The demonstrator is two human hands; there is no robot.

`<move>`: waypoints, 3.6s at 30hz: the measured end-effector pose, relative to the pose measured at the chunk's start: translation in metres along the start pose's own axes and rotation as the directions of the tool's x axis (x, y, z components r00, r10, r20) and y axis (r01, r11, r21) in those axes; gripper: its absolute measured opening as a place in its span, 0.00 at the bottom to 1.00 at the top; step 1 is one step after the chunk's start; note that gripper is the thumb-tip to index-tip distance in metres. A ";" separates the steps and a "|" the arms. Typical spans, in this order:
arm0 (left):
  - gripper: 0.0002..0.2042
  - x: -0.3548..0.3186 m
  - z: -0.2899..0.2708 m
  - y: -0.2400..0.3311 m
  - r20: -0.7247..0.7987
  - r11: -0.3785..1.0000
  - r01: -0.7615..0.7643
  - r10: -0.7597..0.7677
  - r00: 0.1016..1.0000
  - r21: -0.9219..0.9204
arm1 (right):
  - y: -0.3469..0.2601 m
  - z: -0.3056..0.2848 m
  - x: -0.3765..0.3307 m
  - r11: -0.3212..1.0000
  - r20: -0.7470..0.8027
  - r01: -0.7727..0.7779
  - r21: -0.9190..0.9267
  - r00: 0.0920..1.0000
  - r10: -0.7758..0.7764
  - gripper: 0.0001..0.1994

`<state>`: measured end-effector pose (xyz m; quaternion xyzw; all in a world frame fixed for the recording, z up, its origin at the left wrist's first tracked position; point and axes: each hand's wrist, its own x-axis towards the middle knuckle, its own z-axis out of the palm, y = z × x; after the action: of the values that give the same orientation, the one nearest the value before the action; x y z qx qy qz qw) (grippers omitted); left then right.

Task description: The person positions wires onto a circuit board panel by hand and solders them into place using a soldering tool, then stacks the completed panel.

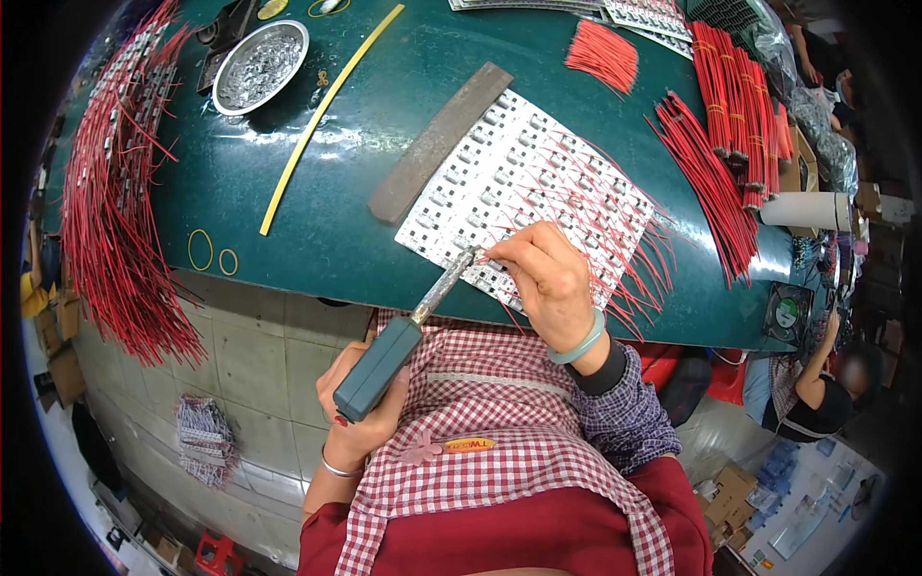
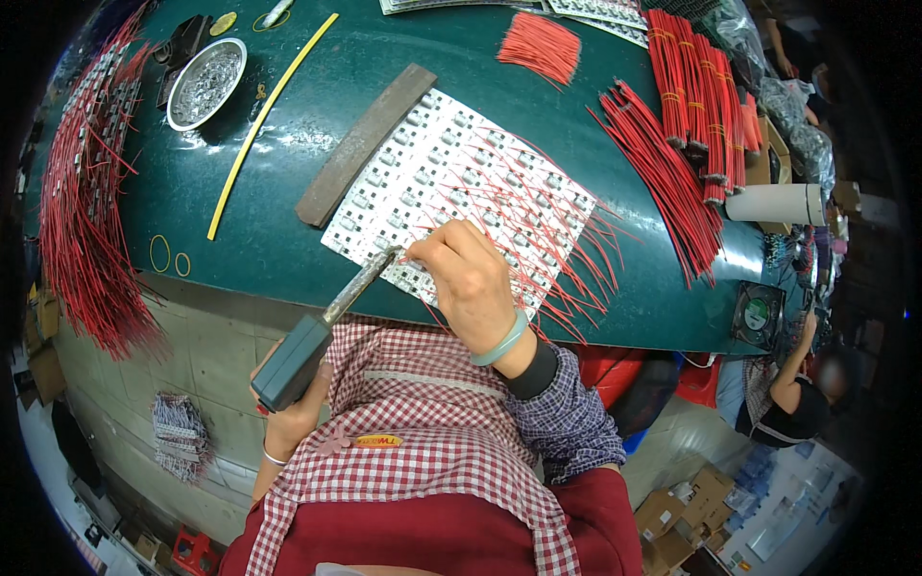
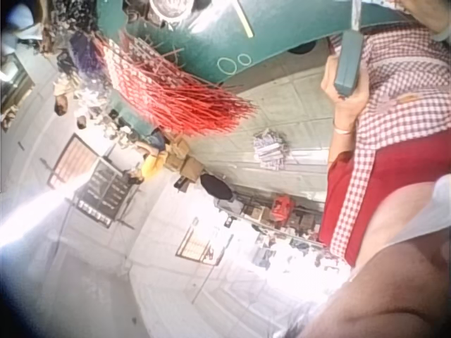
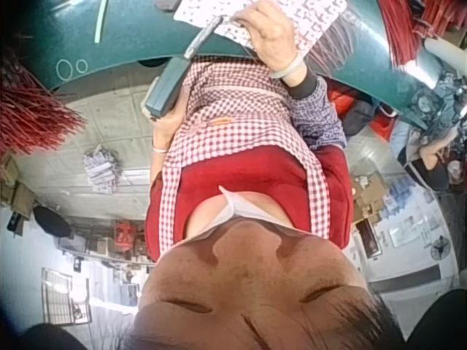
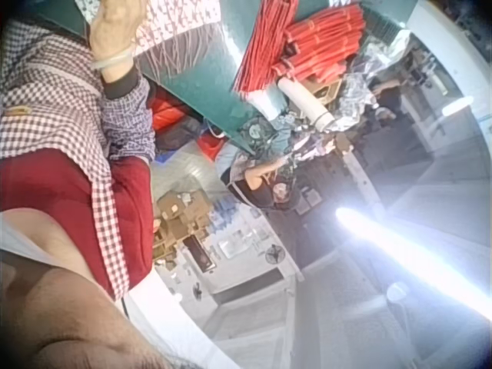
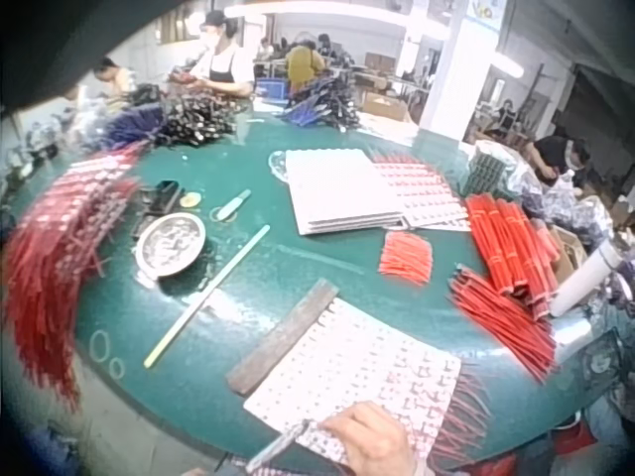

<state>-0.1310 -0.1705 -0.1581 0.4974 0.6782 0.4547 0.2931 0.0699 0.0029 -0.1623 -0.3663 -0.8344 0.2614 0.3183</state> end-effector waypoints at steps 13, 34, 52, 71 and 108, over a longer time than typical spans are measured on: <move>0.11 -0.023 -0.007 -0.020 -0.084 0.998 0.030 -0.035 0.996 -0.058 | -0.002 -0.002 0.001 0.999 0.006 0.020 -0.034 1.000 -0.019 0.09; 0.11 -0.026 -0.009 -0.028 -0.052 0.998 -0.029 0.026 0.998 -0.060 | -0.072 -0.037 -0.029 0.965 -0.314 0.081 -0.251 0.936 -0.161 0.18; 0.11 -0.016 -0.009 -0.018 0.000 0.999 -0.044 0.044 0.999 -0.008 | -0.021 0.027 -0.025 0.957 -0.223 0.069 -0.282 0.965 -0.135 0.13; 0.11 -0.009 -0.005 -0.008 -0.002 0.999 0.012 -0.012 1.000 -0.050 | -0.029 0.023 -0.020 0.951 -0.146 0.058 -0.304 0.984 -0.106 0.14; 0.11 -0.030 -0.012 -0.030 -0.052 0.999 -0.040 0.039 0.998 -0.017 | -0.080 -0.059 -0.025 0.992 -0.138 0.032 -0.123 0.989 -0.049 0.16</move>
<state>-0.1437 -0.2057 -0.1818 0.4960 0.6715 0.4794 0.2708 0.0906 -0.0521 -0.0786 -0.3854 -0.8313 0.1775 0.3591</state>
